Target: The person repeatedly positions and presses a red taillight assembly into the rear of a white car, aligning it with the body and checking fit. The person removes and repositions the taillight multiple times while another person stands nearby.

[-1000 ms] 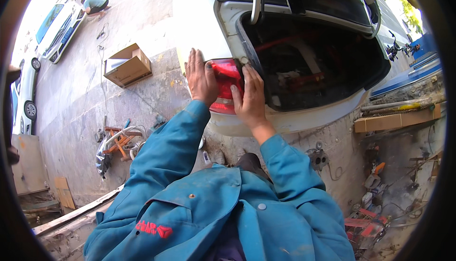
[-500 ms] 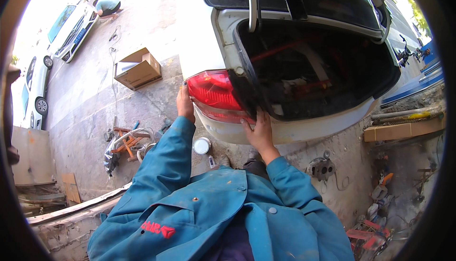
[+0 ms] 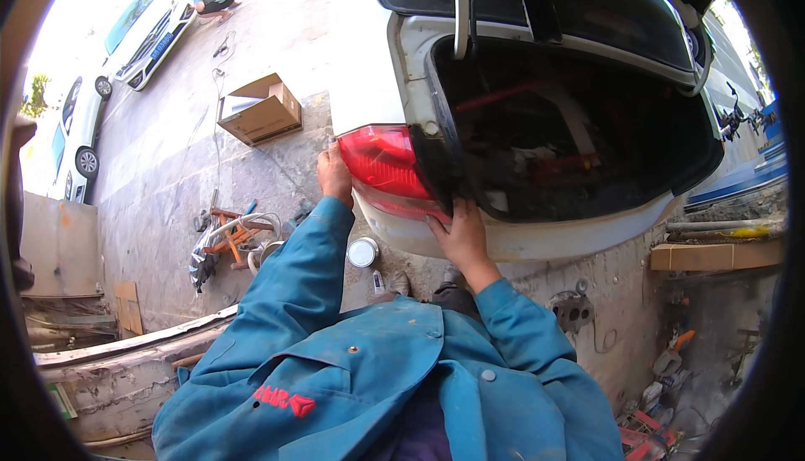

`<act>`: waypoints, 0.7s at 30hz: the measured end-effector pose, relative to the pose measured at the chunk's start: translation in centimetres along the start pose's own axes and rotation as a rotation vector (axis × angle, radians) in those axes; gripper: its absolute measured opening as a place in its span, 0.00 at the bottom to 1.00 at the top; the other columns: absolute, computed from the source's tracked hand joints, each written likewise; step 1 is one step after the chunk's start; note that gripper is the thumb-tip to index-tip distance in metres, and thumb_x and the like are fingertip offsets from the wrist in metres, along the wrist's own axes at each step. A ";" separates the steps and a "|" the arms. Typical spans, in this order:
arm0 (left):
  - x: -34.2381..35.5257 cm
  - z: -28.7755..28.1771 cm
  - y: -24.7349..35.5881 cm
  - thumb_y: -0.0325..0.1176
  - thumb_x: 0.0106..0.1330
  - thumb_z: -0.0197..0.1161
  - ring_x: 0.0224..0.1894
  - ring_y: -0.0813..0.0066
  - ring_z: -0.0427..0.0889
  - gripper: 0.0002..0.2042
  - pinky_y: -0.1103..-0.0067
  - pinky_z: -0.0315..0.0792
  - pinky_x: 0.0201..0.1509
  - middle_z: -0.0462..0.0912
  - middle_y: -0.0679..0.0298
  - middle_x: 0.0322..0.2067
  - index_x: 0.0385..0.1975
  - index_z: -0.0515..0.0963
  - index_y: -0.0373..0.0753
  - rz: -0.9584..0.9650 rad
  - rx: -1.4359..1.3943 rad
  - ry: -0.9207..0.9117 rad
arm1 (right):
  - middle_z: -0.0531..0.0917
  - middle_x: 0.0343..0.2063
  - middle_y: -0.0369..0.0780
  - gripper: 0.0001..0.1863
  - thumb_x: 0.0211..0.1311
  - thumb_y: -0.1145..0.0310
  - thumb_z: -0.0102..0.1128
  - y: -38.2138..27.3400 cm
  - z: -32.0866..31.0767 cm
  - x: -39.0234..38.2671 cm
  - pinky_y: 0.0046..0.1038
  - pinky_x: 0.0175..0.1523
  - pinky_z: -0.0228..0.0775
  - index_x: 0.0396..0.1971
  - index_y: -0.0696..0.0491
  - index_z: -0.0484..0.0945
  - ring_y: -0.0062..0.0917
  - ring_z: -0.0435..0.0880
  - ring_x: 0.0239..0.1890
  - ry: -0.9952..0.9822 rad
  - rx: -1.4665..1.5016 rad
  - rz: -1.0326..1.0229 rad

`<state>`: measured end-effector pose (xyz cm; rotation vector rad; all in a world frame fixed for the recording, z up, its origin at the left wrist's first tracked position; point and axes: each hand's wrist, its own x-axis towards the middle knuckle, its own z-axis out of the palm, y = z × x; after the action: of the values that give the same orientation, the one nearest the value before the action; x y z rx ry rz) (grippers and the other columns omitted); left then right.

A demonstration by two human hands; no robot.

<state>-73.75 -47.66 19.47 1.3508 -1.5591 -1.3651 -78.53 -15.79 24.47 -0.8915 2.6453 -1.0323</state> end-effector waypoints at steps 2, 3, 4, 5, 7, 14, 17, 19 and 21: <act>1.3 -1.0 -0.6 0.59 0.85 0.62 0.50 0.56 0.89 0.32 0.63 0.81 0.59 0.90 0.46 0.51 0.53 0.82 0.25 -0.035 -0.081 -0.031 | 0.81 0.64 0.61 0.39 0.67 0.52 0.80 -0.9 0.1 -0.2 0.52 0.69 0.77 0.69 0.62 0.77 0.63 0.82 0.64 -0.008 -0.004 -0.023; 1.3 -0.8 -0.4 0.60 0.85 0.61 0.49 0.58 0.88 0.32 0.64 0.81 0.59 0.90 0.48 0.50 0.53 0.82 0.26 -0.076 -0.155 -0.055 | 0.81 0.64 0.61 0.40 0.67 0.52 0.81 -0.9 -0.2 -0.4 0.52 0.69 0.77 0.69 0.62 0.77 0.62 0.82 0.64 -0.006 -0.016 -0.024; 1.3 -0.7 -0.2 0.61 0.85 0.61 0.49 0.61 0.87 0.32 0.65 0.82 0.58 0.89 0.50 0.49 0.52 0.81 0.27 -0.116 -0.228 -0.080 | 0.81 0.64 0.61 0.40 0.67 0.52 0.81 -0.8 -0.2 -0.5 0.52 0.69 0.77 0.69 0.62 0.77 0.62 0.81 0.64 0.001 -0.017 -0.041; 1.3 -0.6 0.0 0.62 0.86 0.60 0.48 0.63 0.87 0.32 0.66 0.82 0.57 0.89 0.52 0.48 0.52 0.81 0.28 -0.156 -0.300 -0.104 | 0.81 0.64 0.61 0.41 0.67 0.52 0.81 -0.6 -0.1 -0.6 0.51 0.69 0.77 0.70 0.62 0.77 0.62 0.81 0.64 0.008 -0.017 -0.058; 1.5 -0.7 0.3 0.61 0.86 0.60 0.46 0.65 0.87 0.32 0.68 0.82 0.54 0.90 0.54 0.47 0.52 0.81 0.29 -0.183 -0.383 -0.149 | 0.81 0.64 0.62 0.41 0.67 0.51 0.81 -0.6 -0.2 -0.7 0.51 0.70 0.76 0.71 0.63 0.76 0.62 0.81 0.65 0.017 -0.012 -0.069; 2.0 -0.6 0.6 0.59 0.89 0.55 0.44 0.68 0.88 0.32 0.68 0.82 0.52 0.93 0.57 0.45 0.50 0.88 0.29 -0.229 -0.414 -0.168 | 0.80 0.66 0.60 0.44 0.68 0.49 0.81 -1.1 -0.7 -0.5 0.51 0.72 0.75 0.73 0.62 0.74 0.60 0.80 0.67 0.149 0.090 -0.053; 2.3 -0.4 0.3 0.57 0.89 0.53 0.44 0.65 0.88 0.32 0.67 0.81 0.53 0.93 0.56 0.46 0.50 0.88 0.28 -0.268 -0.394 -0.134 | 0.78 0.68 0.60 0.46 0.68 0.48 0.81 -1.1 -0.4 -0.7 0.51 0.73 0.74 0.75 0.62 0.72 0.60 0.79 0.68 0.200 0.096 -0.049; 3.0 -0.7 0.1 0.56 0.89 0.53 0.44 0.64 0.89 0.31 0.65 0.81 0.52 0.93 0.55 0.45 0.49 0.88 0.28 -0.269 -0.334 -0.112 | 0.77 0.68 0.60 0.48 0.68 0.47 0.81 -0.6 0.0 -1.1 0.51 0.74 0.73 0.77 0.62 0.70 0.60 0.79 0.69 0.183 0.128 -0.040; 2.2 -1.5 0.4 0.56 0.89 0.53 0.43 0.63 0.89 0.32 0.64 0.81 0.52 0.93 0.54 0.46 0.49 0.88 0.27 -0.294 -0.365 -0.132 | 0.76 0.69 0.61 0.51 0.68 0.46 0.81 0.1 0.9 -1.8 0.51 0.75 0.73 0.78 0.63 0.68 0.61 0.78 0.70 0.153 0.208 -0.022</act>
<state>-73.06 -50.20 19.92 1.3141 -1.1434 -1.8483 -76.81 -15.16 23.61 -0.8285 2.5882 -1.4032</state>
